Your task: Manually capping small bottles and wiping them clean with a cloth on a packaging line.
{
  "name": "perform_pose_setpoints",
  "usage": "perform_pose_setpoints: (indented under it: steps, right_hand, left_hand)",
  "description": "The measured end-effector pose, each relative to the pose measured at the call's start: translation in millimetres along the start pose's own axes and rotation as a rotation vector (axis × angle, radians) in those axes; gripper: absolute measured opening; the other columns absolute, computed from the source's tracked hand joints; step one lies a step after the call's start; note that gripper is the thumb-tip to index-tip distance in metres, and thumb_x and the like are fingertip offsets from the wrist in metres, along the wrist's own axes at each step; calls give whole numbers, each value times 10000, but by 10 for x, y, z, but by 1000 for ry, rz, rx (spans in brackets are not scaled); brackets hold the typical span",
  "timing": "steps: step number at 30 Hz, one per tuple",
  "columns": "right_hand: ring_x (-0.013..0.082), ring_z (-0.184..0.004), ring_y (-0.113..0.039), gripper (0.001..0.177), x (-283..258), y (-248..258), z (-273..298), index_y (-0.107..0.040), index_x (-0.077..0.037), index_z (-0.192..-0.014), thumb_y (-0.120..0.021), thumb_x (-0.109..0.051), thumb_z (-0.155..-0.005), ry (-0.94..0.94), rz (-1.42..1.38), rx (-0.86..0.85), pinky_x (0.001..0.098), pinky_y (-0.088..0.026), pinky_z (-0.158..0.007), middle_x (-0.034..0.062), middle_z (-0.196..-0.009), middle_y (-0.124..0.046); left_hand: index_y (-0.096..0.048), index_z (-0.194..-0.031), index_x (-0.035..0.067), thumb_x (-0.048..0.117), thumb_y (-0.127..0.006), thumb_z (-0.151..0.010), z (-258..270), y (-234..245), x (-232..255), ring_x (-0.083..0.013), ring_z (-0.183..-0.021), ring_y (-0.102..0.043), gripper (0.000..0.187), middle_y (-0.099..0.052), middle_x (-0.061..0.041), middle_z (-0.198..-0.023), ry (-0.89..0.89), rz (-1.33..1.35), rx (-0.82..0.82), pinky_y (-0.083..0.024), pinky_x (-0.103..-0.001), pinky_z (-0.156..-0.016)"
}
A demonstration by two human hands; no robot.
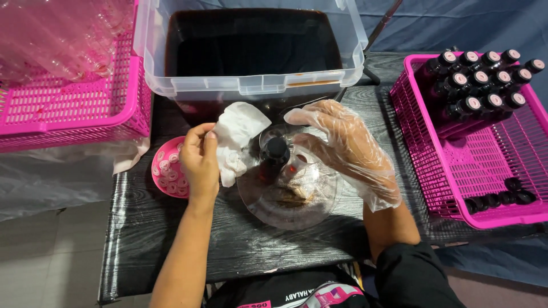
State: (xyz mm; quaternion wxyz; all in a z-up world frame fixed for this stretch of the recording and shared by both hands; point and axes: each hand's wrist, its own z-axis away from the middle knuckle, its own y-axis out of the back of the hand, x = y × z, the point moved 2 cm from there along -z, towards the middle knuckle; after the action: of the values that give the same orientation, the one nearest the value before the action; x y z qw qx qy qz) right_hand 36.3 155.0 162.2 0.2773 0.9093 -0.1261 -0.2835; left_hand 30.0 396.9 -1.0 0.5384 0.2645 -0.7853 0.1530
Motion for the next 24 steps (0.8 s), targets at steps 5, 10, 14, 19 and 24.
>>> perform_pose_setpoints:
  steps: [5, 10, 14, 19, 24]
  right_hand:
    - [256, -964, -677, 437, -61, -136, -45, -625, -26, -1109, -744, -417, -952, -2, 52, 55, 356, -597, -766, 188, -1082, -652]
    - [289, -1323, -573, 702, 21, -155, -19, -602, -52, -1359, -753, -549, -888, 32, 17, 19, 413, -515, -1114, 172, -1408, -584]
    - [313, -1357, -561, 594, -76, -63, 5, -585, -81, -1397, -699, -438, -936, 24, -98, -89, 452, -502, -1127, 167, -1426, -590]
    - [303, -1230, -613, 368, -30, -94, 105, -634, -93, -1296, -563, -338, -1031, -41, -335, -134, 439, -534, -1014, 139, -1286, -648]
    - [225, -981, -715, 570, -39, 93, 58, -767, -71, -1025, -453, -547, -1038, -157, -390, 100, 332, -607, -834, 120, -1068, -735]
  left_hand:
    - [-668, -1104, 76, 83, -591, -1003, 43, 66, 255, -72, -897, -591, 127, -632, 4, -964, 154, 413, -31, -526, -234, -840]
    - [-656, -1095, 28, 71, -582, -1009, 172, -20, 235, -108, -816, -700, 121, -674, -53, -929, 315, 696, -212, -602, -256, -743]
    - [-703, -1097, 13, 32, -617, -971, 255, -92, 819, -70, -825, -630, 154, -672, -42, -910, 277, 594, -334, -565, -222, -759]
    - [-645, -1224, 4, 86, -710, -936, 144, -127, 1180, -87, -976, -621, 307, -683, -78, -1048, 53, 518, -490, -541, -247, -896]
    - [-411, -1439, 69, 445, -704, -912, 149, -126, 989, -149, -1207, -556, 711, -572, -101, -1337, -68, 495, -484, -444, -297, -1054]
